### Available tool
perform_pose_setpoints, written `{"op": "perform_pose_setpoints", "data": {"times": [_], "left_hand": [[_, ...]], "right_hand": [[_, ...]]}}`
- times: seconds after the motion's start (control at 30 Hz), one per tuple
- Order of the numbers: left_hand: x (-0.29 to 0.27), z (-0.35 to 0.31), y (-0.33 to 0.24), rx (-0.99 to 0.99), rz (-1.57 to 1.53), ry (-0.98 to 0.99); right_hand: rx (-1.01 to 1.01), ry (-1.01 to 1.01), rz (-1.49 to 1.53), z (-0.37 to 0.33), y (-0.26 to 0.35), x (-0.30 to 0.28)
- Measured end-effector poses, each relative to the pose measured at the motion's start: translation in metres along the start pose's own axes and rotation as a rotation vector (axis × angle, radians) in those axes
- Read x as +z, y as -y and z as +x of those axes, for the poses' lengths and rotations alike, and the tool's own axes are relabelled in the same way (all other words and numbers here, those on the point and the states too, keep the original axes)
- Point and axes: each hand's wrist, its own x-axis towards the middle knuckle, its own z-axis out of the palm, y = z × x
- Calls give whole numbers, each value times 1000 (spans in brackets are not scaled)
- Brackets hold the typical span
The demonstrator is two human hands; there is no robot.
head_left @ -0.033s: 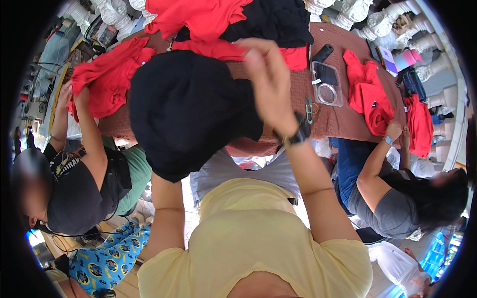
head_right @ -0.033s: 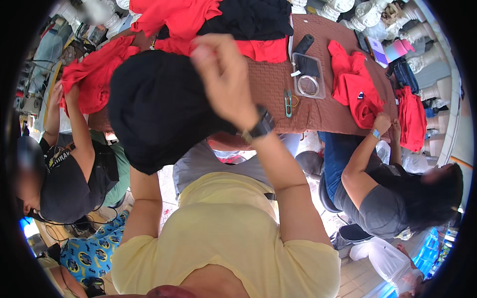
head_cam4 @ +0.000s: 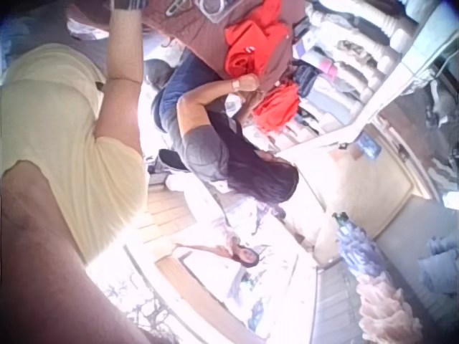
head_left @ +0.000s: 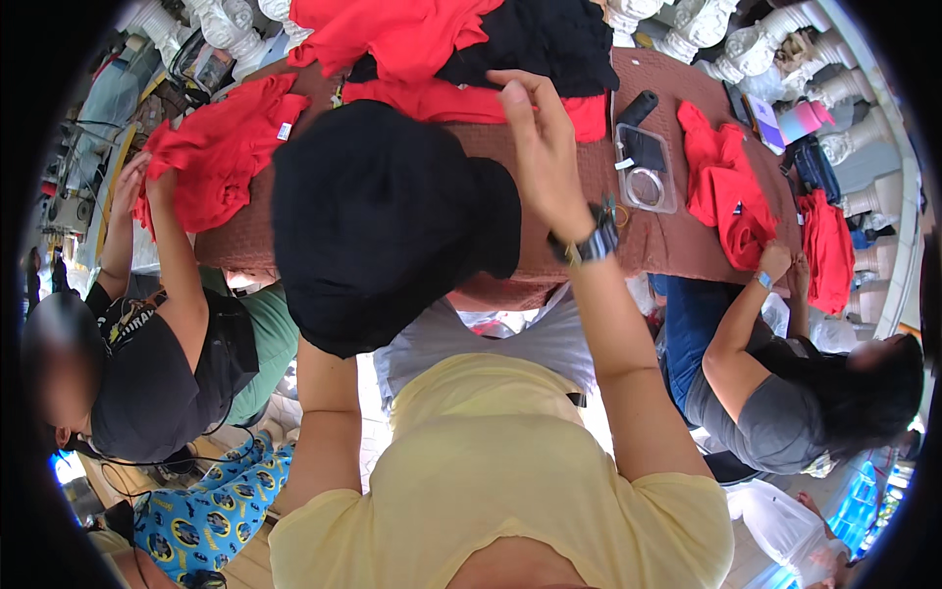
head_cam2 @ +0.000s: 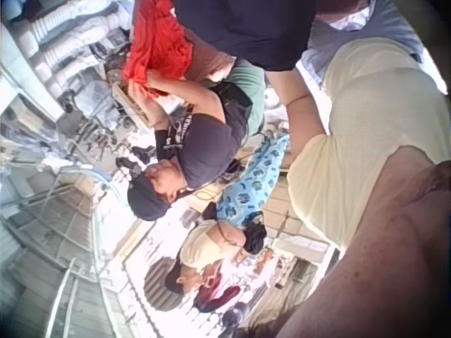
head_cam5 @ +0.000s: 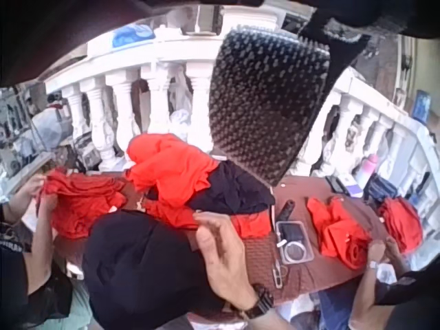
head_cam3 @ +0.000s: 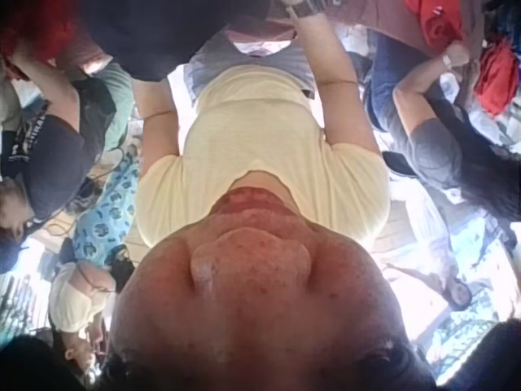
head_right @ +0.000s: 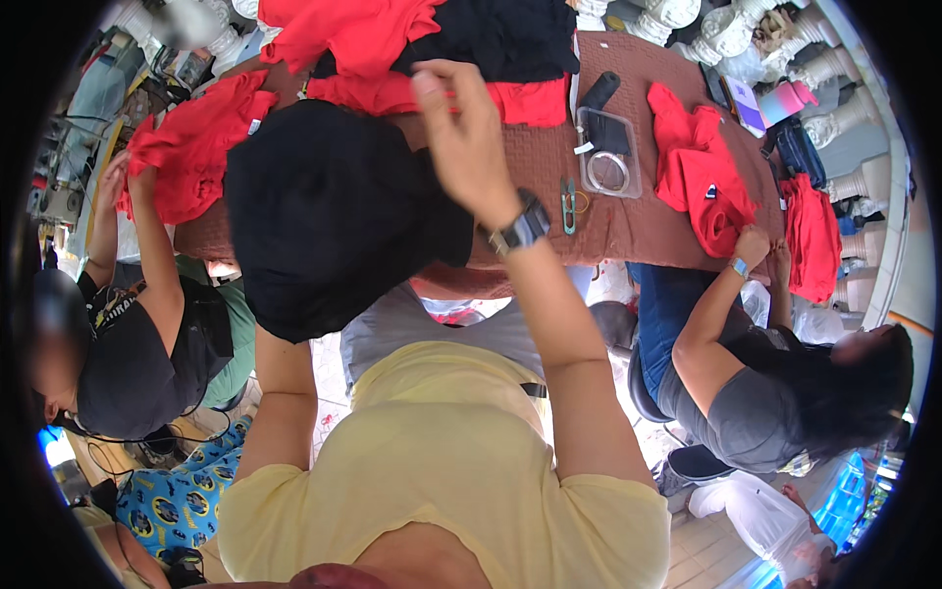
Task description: The person sews white labels onto black fabric pieces using a needle and thread, cuts the thread with shears, and stacks the finished pieces onto red garments.
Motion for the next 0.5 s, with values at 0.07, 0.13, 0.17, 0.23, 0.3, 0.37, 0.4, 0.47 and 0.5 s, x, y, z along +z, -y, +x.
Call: {"op": "perform_pose_setpoints", "data": {"times": [0.07, 0.13, 0.17, 0.23, 0.3, 0.37, 0.4, 0.47, 0.5], "left_hand": [[9, 18, -10, 23, -34, 31], [13, 27, -18, 33, -68, 54], [14, 37, -19, 23, -91, 82], [12, 38, -27, 29, -127, 109], [11, 38, -31, 13, -170, 152], [10, 35, -35, -18, -224, 205], [9, 33, -30, -44, -253, 230], [12, 28, -8, -132, -326, 284], [14, 28, 0, -163, -357, 317]], "right_hand": [[144, 56, -62, 15, -72, -13], [480, 306, 239, 14, -95, -16], [706, 411, 466, 11, -114, -20], [802, 545, 808, -5, -93, -10], [766, 700, 1010, -14, -82, -14], [612, 729, 1013, -12, -50, -24], [544, 663, 983, -11, -18, -25], [624, 408, 1017, 0, -3, -44], [650, 284, 1030, 8, -3, -57]]}}
